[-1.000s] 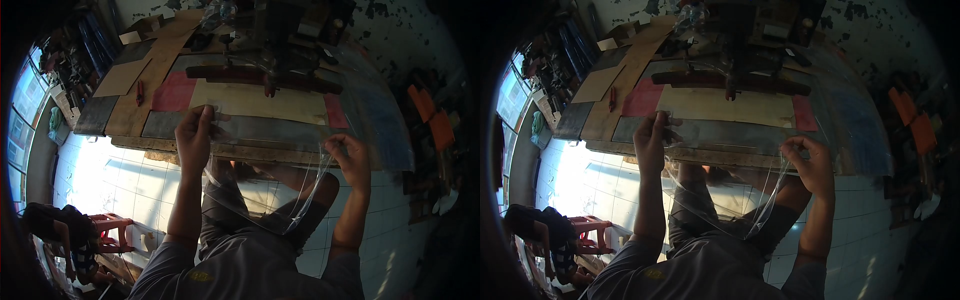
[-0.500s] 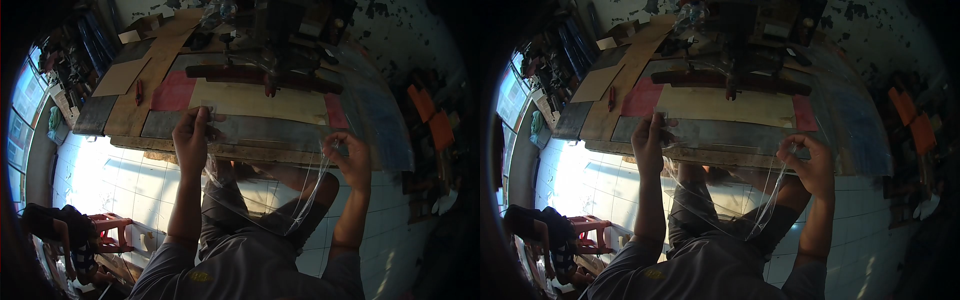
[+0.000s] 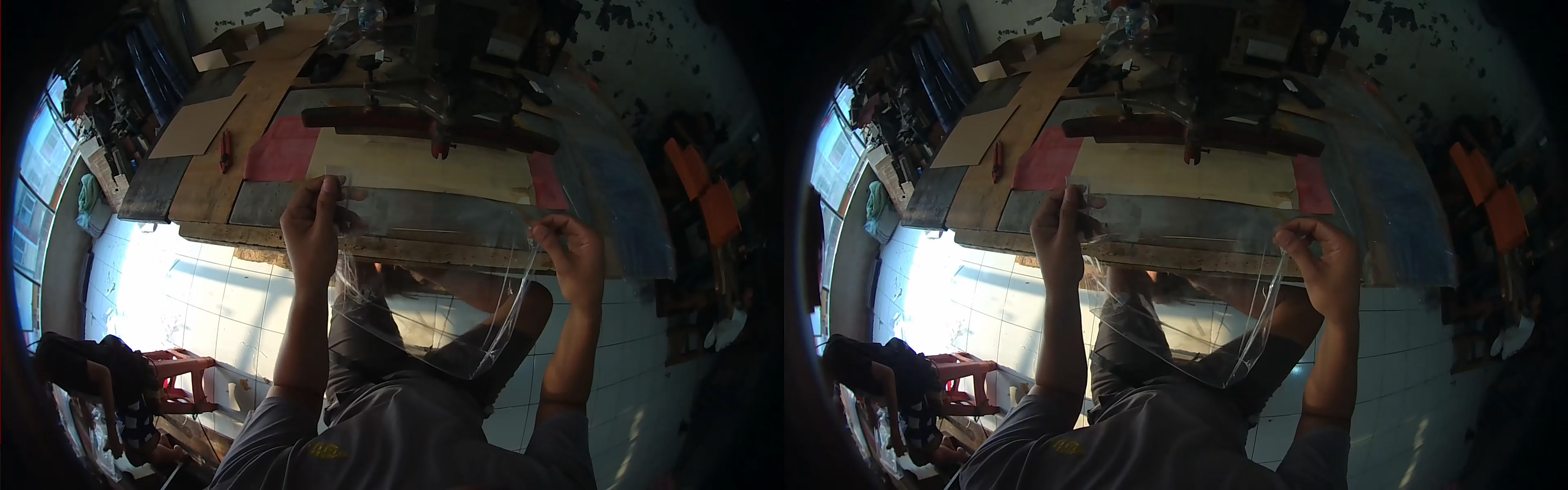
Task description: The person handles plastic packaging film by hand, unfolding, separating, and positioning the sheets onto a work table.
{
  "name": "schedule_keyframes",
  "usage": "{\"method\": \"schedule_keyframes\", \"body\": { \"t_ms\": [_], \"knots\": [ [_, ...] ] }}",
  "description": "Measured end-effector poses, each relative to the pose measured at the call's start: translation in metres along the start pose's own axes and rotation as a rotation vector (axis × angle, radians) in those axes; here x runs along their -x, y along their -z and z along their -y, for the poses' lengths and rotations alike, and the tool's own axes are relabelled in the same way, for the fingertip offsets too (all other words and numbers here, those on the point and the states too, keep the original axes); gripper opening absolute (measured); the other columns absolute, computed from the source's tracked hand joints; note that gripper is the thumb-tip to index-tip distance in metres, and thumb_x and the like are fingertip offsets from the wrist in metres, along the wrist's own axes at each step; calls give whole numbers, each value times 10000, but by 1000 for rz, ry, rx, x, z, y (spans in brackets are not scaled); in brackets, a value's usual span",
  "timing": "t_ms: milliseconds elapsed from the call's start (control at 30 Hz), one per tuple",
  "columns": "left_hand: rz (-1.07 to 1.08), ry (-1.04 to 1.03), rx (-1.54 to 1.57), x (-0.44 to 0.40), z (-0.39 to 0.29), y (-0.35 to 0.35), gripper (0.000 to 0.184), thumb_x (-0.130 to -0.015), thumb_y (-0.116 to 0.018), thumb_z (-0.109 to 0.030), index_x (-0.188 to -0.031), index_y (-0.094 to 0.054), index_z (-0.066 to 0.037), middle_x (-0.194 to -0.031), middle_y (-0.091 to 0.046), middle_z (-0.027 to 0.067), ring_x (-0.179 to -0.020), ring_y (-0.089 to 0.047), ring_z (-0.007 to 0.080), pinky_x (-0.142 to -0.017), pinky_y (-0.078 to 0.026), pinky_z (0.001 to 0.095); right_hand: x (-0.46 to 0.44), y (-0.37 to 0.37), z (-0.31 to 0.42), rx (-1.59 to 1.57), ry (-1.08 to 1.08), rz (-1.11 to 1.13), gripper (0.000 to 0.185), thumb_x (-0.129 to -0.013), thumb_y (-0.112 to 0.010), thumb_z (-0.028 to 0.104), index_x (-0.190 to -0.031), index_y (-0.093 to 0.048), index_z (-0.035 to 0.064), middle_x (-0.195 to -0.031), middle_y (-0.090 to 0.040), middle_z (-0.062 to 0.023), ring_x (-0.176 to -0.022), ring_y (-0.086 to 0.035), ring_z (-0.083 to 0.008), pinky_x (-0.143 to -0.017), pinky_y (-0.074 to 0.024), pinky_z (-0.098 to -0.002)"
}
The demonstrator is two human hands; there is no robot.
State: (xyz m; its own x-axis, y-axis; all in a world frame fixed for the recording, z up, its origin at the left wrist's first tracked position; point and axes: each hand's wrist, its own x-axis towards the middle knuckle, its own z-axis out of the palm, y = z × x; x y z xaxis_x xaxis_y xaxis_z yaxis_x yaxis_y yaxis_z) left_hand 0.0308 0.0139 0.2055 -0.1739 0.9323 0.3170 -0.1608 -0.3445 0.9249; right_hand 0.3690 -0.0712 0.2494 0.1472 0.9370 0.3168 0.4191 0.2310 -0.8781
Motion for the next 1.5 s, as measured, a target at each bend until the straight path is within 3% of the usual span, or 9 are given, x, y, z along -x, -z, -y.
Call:
{"method": "schedule_keyframes", "body": {
  "t_ms": [333, 900, 1133, 1333, 1500],
  "knots": [
    [-15, -21, -5, 3, -2, -5, 271, -1088, -587, -249, -1103, -678, 6, -912, -782, 120, -590, -694, 116, -528, -481, 222, 2, -6, -6, -127, -24, -83, 193, -994, -728, 151, -1045, -729, -35, -938, -767, -84, -926, -699, -123, -873, -514, -281],
    [6, -37, -45, -1, 19, -13, 255, -1082, -593, -216, -1109, -686, 20, -910, -785, 113, -575, -663, 73, -517, -479, 212, 3, -4, -39, -246, -131, -63, 236, -1035, -673, 200, -1096, -718, -23, -1020, -756, -97, -1008, -683, -149, -992, -483, -313],
    [108, 91, -115, 15, 11, -20, 263, -1080, -597, -221, -1094, -676, 29, -933, -790, 132, -618, -690, 80, -530, -494, 211, 12, -15, -62, -173, -74, -260, 279, -1076, -608, 264, -1122, -677, -3, -1065, -747, -104, -1053, -672, -156, -1023, -468, -329],
    [140, 264, -54, 28, -2, -23, 267, -1077, -602, -220, -1090, -661, 40, -918, -785, 141, -670, -733, 119, -557, -530, 225, 23, -15, -88, -147, -102, -285, 306, -1086, -589, 303, -1066, -648, 3, -1057, -749, -102, -1057, -675, -167, -1022, -466, -329],
    [103, 118, -157, 32, -2, -25, 196, -1067, -610, -157, -1067, -647, 35, -869, -779, 133, -615, -703, 122, -543, -508, 234, 20, -25, -97, -121, 10, -288, 261, -1110, -531, 265, -1093, -600, 14, -1051, -751, -125, -1055, -691, -185, -1030, -464, -335]
  ]
}}
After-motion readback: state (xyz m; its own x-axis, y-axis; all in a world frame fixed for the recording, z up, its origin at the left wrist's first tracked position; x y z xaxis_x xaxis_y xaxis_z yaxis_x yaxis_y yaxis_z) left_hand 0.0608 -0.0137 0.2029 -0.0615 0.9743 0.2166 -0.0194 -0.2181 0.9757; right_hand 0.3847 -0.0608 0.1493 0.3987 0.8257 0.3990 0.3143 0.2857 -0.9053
